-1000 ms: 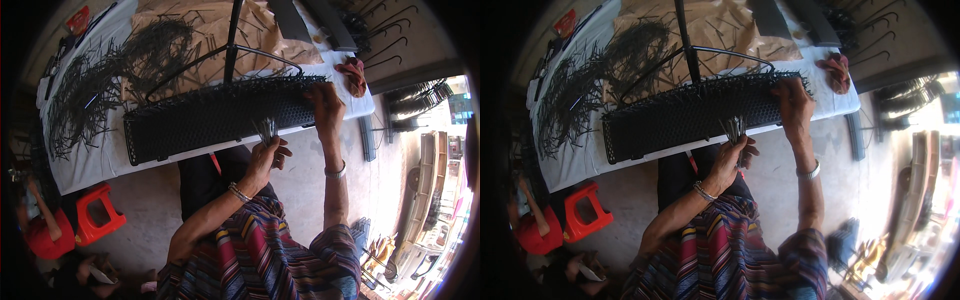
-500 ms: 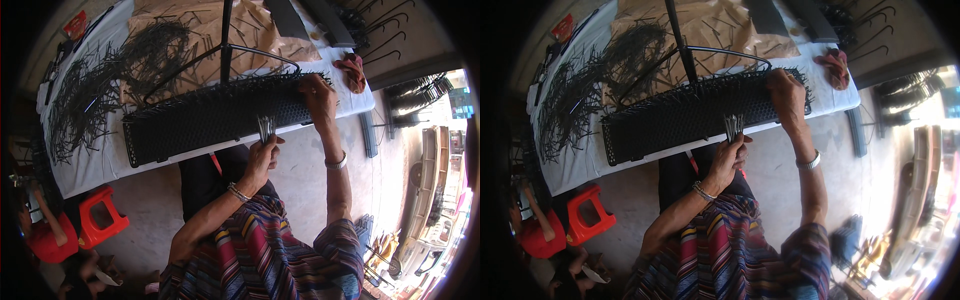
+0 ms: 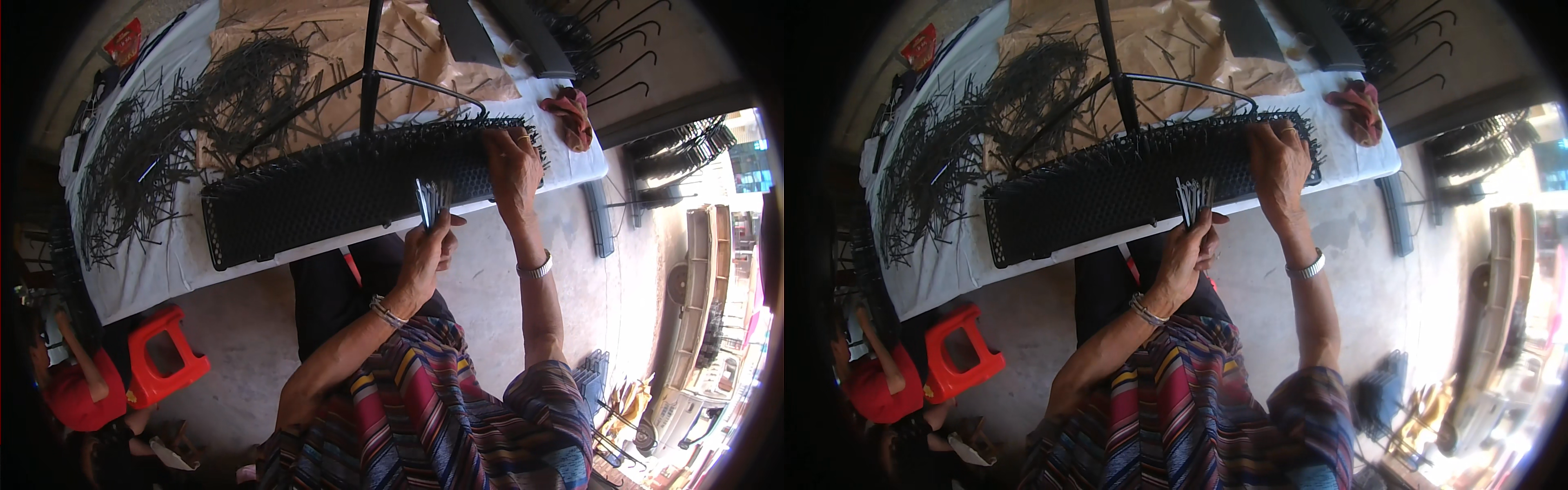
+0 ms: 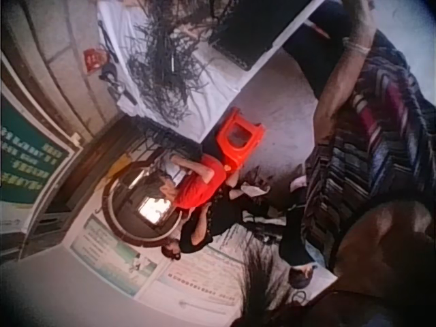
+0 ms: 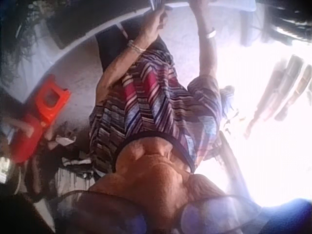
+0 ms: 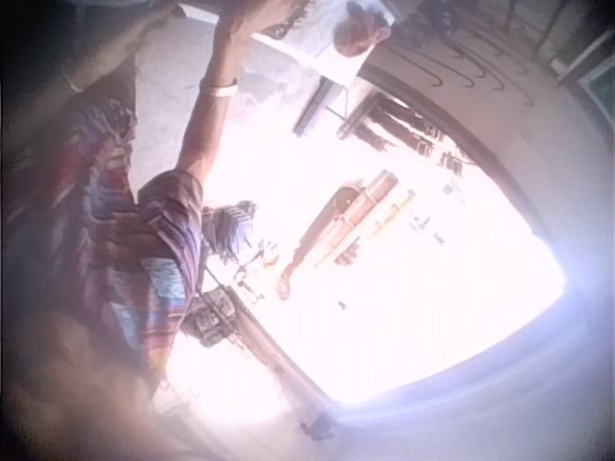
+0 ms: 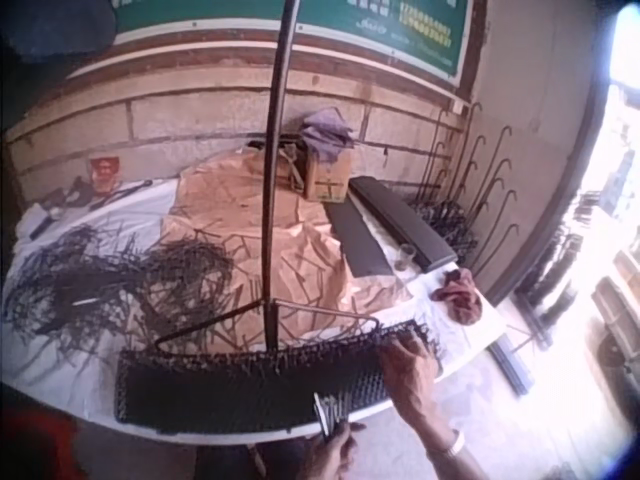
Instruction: Inserting thin metal wires into a plastic mesh base to assemble a brush.
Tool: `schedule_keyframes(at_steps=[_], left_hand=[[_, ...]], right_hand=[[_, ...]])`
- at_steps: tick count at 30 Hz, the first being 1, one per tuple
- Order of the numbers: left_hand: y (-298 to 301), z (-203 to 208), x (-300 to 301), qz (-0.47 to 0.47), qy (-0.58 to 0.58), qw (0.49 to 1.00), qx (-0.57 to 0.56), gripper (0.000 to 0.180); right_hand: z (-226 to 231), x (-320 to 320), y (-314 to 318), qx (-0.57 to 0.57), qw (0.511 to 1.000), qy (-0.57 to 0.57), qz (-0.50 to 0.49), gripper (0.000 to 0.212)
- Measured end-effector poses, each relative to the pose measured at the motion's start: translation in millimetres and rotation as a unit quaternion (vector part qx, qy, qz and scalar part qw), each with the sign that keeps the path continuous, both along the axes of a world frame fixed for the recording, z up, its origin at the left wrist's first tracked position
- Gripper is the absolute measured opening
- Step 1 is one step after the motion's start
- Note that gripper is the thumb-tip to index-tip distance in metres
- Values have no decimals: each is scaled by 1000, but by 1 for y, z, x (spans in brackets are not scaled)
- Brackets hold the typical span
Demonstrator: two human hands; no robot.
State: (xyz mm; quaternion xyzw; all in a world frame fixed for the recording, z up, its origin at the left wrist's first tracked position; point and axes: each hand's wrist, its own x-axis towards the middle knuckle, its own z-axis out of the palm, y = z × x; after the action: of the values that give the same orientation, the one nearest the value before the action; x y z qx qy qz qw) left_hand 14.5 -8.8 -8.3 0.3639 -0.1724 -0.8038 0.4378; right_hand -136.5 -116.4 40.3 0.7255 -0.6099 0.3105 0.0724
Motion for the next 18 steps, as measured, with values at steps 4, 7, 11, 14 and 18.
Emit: schedule_keyframes(at_steps=[4, 7, 11, 14, 18], left_hand=[[2, 7, 3, 19, -5, 1000, 2, 35], [2, 9, 5, 18, 9, 1000, -2, 33], [1, 16, 8, 19, 14, 1000, 0, 34], [2, 13, 5, 29, 24, 999, 0, 38], [0, 9, 6, 20, 21, 1000, 7, 37]], right_hand=[[1, 0, -2, -36, 999, 32, -2, 13], [-2, -2, -1, -37, 999, 21, 1, 12], [-3, 1, 6, -29, 999, -15, 16, 12], [0, 0, 2, -40, 999, -7, -12, 12], [2, -1, -3, -6, 1000, 5, -7, 13]])
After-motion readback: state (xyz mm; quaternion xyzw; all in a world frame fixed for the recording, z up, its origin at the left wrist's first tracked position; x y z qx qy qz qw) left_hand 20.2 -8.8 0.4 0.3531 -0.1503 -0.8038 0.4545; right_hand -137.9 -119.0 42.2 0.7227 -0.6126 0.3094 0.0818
